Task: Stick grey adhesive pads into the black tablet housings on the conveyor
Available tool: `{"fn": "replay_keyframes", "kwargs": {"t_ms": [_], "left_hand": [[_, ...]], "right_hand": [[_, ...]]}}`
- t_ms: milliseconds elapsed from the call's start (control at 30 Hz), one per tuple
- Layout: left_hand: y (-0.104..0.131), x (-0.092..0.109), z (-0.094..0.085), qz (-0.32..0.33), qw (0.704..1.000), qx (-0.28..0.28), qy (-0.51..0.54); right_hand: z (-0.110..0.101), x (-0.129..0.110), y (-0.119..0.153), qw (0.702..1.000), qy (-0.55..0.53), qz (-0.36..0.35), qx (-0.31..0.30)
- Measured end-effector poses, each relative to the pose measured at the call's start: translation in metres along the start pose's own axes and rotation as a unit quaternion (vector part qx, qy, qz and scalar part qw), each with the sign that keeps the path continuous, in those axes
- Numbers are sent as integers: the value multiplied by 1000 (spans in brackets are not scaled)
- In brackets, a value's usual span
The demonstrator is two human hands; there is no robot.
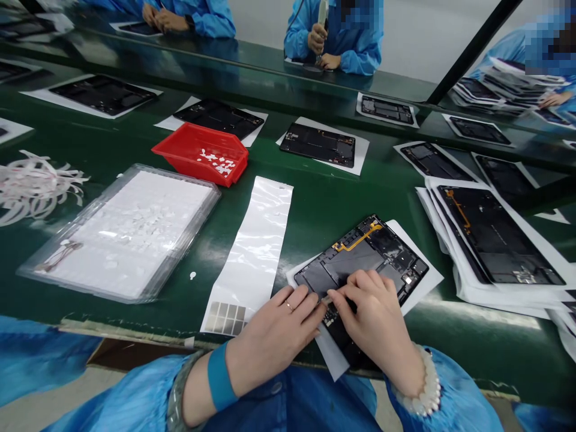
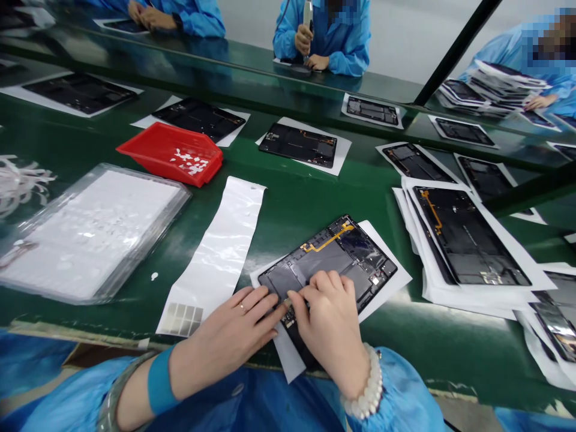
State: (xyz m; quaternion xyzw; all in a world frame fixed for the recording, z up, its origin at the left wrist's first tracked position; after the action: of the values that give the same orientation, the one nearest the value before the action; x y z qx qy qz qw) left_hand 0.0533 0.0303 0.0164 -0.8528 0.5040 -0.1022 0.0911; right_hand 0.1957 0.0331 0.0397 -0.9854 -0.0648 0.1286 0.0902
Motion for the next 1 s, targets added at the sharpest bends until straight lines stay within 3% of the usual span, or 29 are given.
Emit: {"fn": "replay_keyframes", "kwargs": {"t_ms": [100,167,300,467,633,1000], "left_hand": [[0,-2,-1,-1,1000,-14,3],[-1,-4,-2,10,1000,-22,9],[-9,-8,-5,36,999,-15,9],[-22,-14,-3,35,998,-41,12],[-25,-14,-2,89,995,-43,11],[-27,-23,3,35,997,-48,46]], "right_hand": [[-16,19,-4,996,62,20,59],[-20,34,-6,996,40,30,79],[-8,51,-7,998,-35,7,46],[14,53,-7,999,-34,-12,12],[17,51,-8,999,-35,-5,8],[18,51,-7,1000,-21,-6,5]]}}
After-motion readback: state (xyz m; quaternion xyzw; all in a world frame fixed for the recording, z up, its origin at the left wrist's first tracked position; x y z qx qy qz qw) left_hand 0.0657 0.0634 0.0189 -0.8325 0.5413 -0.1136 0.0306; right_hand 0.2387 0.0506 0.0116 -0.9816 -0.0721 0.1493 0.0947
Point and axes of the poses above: each hand's wrist, its own y-axis away from the middle knuckle, its own z-axis out of the palm, x = y × z, the point moved 5 cm from there along -y, towards the middle knuckle, and after that the axes turned 1 degree about x, right-handed, at the moved point
